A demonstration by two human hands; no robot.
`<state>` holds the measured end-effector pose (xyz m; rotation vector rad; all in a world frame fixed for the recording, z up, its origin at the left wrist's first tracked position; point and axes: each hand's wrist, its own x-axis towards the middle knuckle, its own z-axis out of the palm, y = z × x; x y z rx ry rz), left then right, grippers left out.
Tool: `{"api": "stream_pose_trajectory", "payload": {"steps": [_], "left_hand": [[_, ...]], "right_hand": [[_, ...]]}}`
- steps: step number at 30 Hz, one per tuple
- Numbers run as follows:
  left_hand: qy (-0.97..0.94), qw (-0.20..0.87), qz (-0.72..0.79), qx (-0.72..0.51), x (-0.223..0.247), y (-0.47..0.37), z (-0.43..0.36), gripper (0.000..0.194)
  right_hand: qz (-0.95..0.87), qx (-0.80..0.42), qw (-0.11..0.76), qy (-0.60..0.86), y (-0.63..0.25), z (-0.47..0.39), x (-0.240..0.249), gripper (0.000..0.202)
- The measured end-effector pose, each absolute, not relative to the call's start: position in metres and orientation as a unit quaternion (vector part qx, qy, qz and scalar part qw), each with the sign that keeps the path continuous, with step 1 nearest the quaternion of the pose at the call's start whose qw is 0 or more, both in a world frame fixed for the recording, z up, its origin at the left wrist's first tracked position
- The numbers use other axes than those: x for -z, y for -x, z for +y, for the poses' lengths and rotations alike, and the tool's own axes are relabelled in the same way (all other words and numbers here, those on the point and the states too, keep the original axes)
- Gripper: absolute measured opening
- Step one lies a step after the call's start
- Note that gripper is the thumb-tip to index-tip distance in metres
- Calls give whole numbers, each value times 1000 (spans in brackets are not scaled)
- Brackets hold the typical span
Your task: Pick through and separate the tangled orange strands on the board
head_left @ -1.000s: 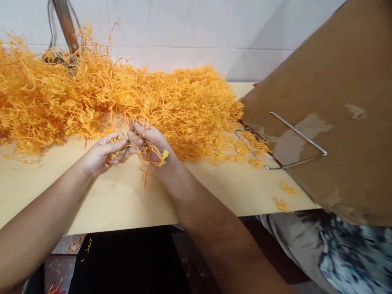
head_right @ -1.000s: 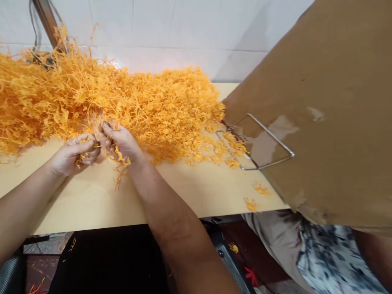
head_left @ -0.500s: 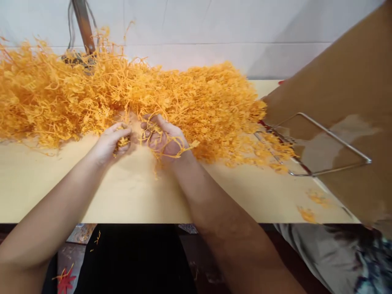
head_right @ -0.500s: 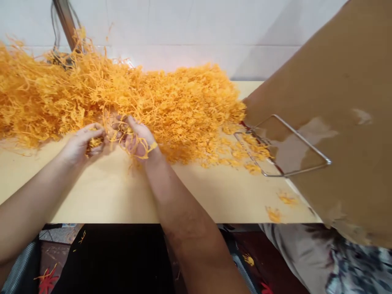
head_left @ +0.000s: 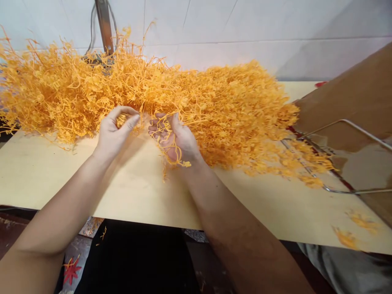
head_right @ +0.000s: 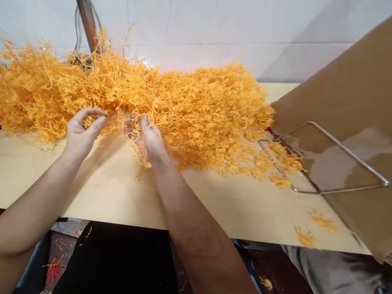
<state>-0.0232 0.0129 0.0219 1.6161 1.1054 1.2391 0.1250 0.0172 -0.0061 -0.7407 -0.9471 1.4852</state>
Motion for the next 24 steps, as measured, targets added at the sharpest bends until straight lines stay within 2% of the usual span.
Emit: {"api": "stream_pose_trajectory", "payload": {"steps": [2,4,8,12,16,24], "left_hand": [[-691,344,417,-480,-17,14,8,26],[-728,337,394,-448,-10,5,5,29],[-707,379,389,-453,-4,2,8,20],[-645,426,417,-478,-9,14,15,22],[-592,479,438,-479,-12,20,16,23],[-670,495,369,-411,-14,21,9,34]], "right_hand": [[-439,-599,573,347,-120,13,9,38],[-467,-577,556,375,-116,8,10,38],[-461,-621,526,353,-113,6,10,36],[-418,-683,510,315,-116,11,8,32],[-402,-695,513,304,-121,13,8,26],[-417,-700,513,270,-123,12,6,30]]}}
